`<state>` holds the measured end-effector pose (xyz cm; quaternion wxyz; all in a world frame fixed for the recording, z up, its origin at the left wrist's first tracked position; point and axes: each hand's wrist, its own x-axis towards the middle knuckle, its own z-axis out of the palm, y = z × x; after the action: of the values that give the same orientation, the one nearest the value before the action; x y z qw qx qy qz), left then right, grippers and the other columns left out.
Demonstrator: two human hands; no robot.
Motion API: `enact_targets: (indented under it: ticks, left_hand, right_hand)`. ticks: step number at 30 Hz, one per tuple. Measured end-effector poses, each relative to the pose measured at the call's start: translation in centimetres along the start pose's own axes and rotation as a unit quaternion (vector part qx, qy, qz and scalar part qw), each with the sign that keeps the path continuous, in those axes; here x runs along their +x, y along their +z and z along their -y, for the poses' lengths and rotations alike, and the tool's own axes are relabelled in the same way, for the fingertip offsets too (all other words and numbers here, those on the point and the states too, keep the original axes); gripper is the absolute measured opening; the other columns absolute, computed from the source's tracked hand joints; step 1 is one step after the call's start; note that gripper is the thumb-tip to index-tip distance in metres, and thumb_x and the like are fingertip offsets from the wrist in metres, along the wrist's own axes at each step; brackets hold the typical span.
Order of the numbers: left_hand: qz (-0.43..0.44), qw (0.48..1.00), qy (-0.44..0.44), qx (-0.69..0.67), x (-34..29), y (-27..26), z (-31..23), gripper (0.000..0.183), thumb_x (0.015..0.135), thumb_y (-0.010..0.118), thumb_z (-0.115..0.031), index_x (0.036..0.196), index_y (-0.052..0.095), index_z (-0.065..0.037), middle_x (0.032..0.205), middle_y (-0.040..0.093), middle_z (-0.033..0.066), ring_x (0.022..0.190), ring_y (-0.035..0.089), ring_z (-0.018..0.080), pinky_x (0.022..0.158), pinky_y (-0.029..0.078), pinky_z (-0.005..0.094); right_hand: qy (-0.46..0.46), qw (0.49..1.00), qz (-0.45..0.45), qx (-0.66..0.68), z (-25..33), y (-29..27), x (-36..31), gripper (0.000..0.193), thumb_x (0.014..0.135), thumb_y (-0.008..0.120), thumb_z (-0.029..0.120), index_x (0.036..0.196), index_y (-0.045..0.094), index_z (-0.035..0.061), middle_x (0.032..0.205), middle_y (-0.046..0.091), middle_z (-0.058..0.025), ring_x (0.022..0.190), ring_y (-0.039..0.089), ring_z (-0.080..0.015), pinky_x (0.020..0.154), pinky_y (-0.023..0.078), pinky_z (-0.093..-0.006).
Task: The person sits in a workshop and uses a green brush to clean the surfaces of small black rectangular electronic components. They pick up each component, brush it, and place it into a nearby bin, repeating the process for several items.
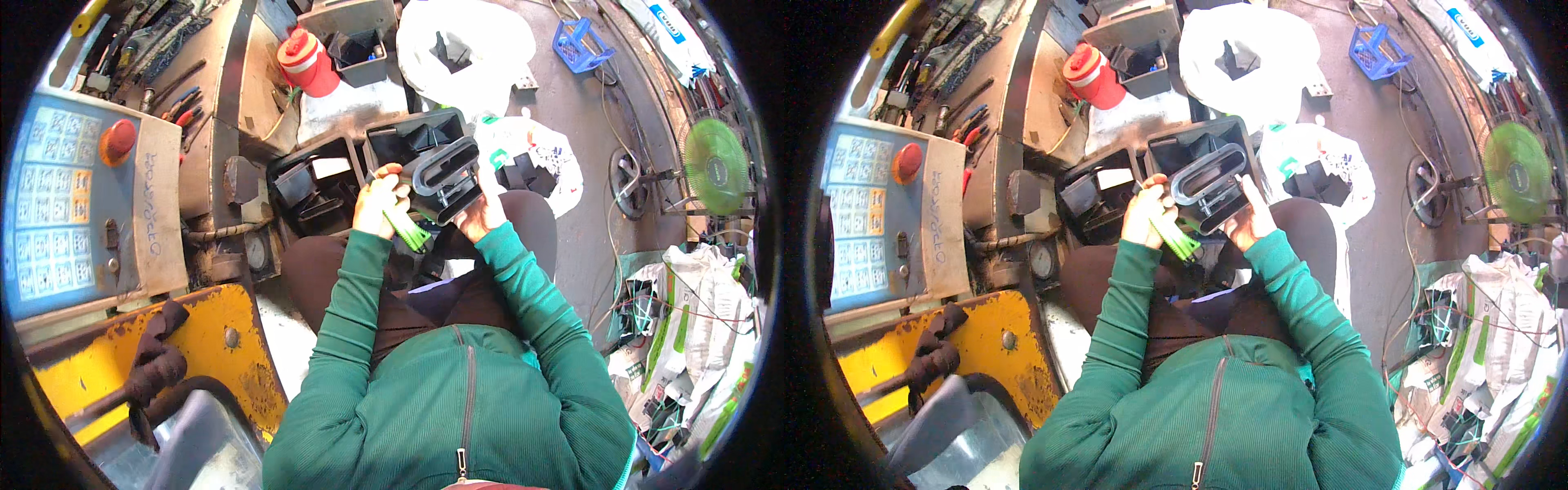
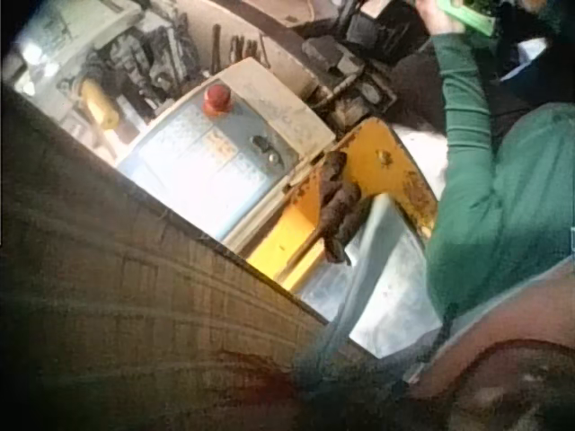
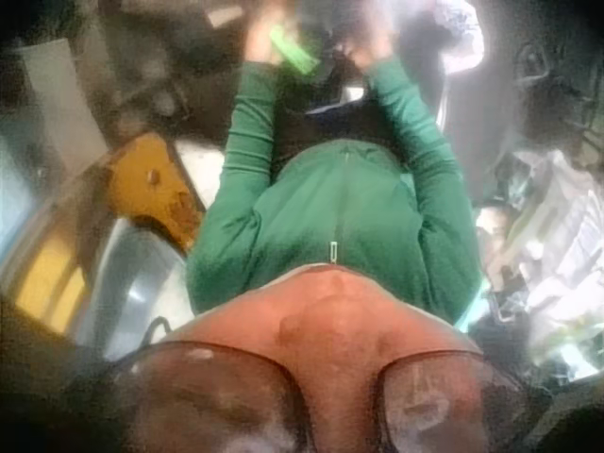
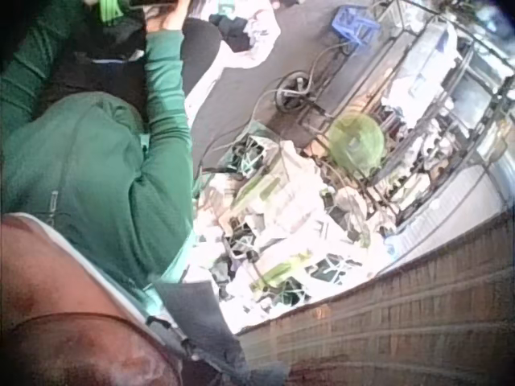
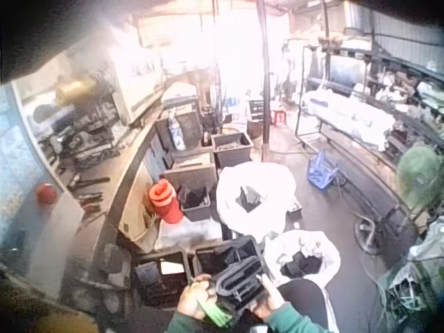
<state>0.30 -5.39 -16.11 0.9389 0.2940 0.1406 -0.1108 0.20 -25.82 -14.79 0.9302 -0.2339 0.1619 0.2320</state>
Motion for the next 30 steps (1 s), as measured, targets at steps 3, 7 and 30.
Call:
enact_targets:
  ticks: [3, 7, 30]
  left_hand:
    - [0.005, 0.992, -0.045, 0.12, -1.3, 2.0, 0.3, 0.04, 0.092, 0.057, -0.026, 0.125, 0.049, -0.004, 0.097, 0.062, 0.0072, 0.081, 0.061, 0.015, 0.068, 0.053, 0.0286]
    - [0.035, 0.879, -0.022, 0.475, -3.1, 3.6, -1.2, 0.048, 0.079, 0.076, -0.021, 0.119, 0.056, -0.004, 0.1, 0.062, 0.0019, 0.087, 0.056, 0.0091, 0.072, 0.048, 0.0235]
    - [0.069, 0.918, 0.065, 0.385, -3.7, 8.6, 4.0, 0.04, 0.079, 0.073, -0.019, 0.111, 0.06, 0.001, 0.09, 0.067, 0.012, 0.075, 0.065, 0.017, 0.067, 0.052, 0.0287]
  right_hand:
    - [-0.095, 0.989, 0.029, -0.111, 0.1, -0.4, -0.4, 0.055, 0.087, 0.066, 0.028, 0.132, 0.045, 0.0045, 0.117, 0.059, -0.0105, 0.104, 0.059, -0.0238, 0.089, 0.05, -0.0418]
    - [-0.202, 0.852, -0.042, -0.48, 1.3, -0.9, -1.3, 0.06, 0.084, 0.069, 0.029, 0.132, 0.046, 0.0015, 0.118, 0.057, -0.0126, 0.107, 0.057, -0.0221, 0.093, 0.045, -0.0349]
    - [-0.291, 0.943, -0.127, -0.104, 4.3, 0.5, -6.0, 0.048, 0.088, 0.065, 0.032, 0.129, 0.048, 0.0128, 0.115, 0.054, -0.006, 0.1, 0.056, -0.0208, 0.081, 0.048, -0.0374]
